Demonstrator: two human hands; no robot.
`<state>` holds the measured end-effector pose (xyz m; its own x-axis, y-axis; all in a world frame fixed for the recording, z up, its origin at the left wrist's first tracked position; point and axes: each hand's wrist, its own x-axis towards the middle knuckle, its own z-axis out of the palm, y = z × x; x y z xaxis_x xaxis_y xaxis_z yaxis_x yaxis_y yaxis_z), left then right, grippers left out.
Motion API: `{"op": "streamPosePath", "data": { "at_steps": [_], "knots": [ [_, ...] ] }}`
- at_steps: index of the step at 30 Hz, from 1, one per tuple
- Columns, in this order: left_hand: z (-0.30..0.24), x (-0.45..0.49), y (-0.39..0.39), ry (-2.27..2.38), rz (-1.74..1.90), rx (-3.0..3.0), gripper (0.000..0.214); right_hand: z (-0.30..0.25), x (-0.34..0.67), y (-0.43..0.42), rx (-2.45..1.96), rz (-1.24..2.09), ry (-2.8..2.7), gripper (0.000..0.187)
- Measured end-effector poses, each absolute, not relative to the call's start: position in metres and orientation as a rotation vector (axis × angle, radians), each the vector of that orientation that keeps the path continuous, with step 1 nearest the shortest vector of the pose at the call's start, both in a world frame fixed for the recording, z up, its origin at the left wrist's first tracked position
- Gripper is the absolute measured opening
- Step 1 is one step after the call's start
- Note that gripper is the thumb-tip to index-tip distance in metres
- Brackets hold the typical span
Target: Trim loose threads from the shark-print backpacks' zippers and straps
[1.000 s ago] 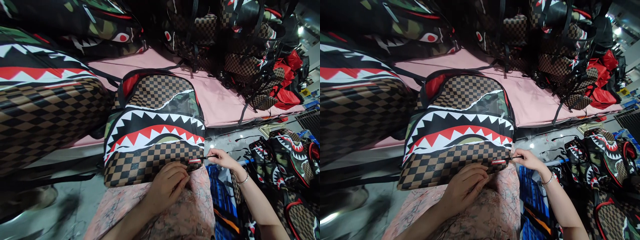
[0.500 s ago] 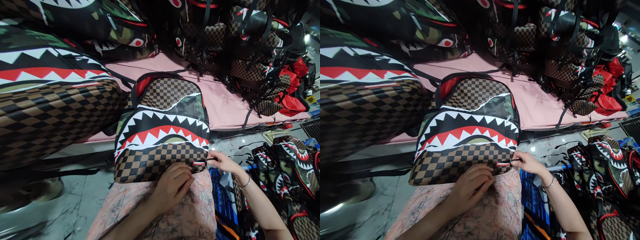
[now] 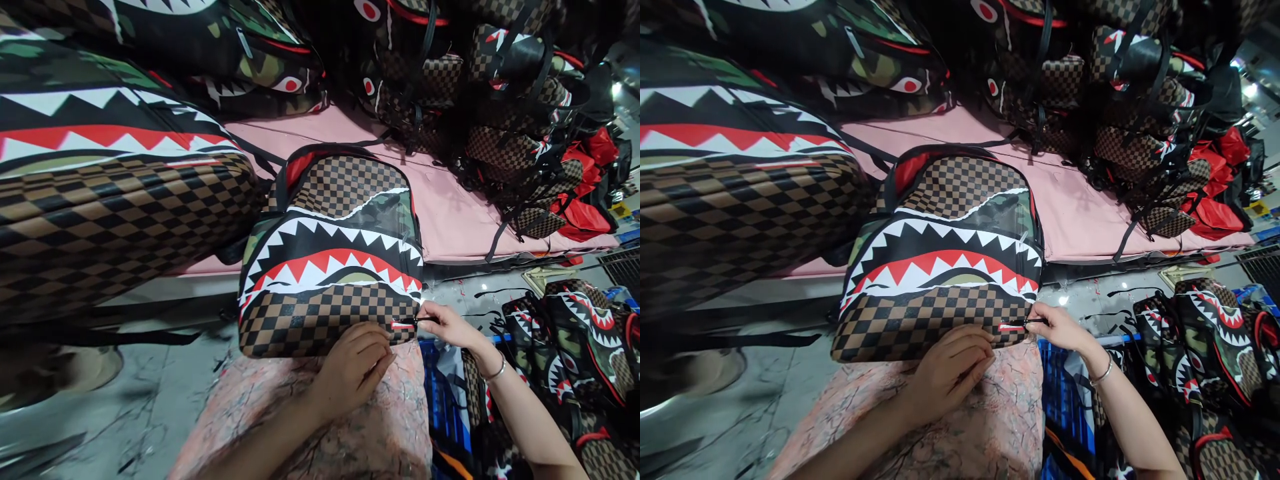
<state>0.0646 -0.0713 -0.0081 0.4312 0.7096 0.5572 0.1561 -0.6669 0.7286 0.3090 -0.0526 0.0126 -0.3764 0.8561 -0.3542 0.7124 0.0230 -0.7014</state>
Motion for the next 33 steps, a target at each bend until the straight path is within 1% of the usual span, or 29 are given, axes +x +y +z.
{"op": "streamPosePath", "data": {
  "at_steps": [20, 24, 27, 30, 33],
  "knots": [
    [-0.012, 0.065, -0.072, 0.731, 1.208, 2.114, 0.012, 0.019, 0.294, -0.042, -1.614, 1.318, -2.144, 0.020],
    [-0.011, 0.063, -0.072, 0.733, 1.216, 2.104, 0.013, 0.012, 0.296, -0.047, -1.591, 1.306, -2.043, 0.021],
    [-0.010, 0.062, -0.072, 0.720, 1.215, 2.088, 0.013, 0.008, 0.295, -0.066, -1.655, 1.135, -1.944, 0.018],
    [-0.009, 0.062, -0.072, 0.696, 1.215, 2.075, 0.013, 0.006, 0.288, -0.094, -1.772, 0.859, -1.983, 0.013],
    [-0.009, 0.062, -0.072, 0.682, 1.217, 2.071, 0.012, 0.004, 0.274, -0.122, -1.839, 0.687, -2.005, 0.013]
  ]
}}
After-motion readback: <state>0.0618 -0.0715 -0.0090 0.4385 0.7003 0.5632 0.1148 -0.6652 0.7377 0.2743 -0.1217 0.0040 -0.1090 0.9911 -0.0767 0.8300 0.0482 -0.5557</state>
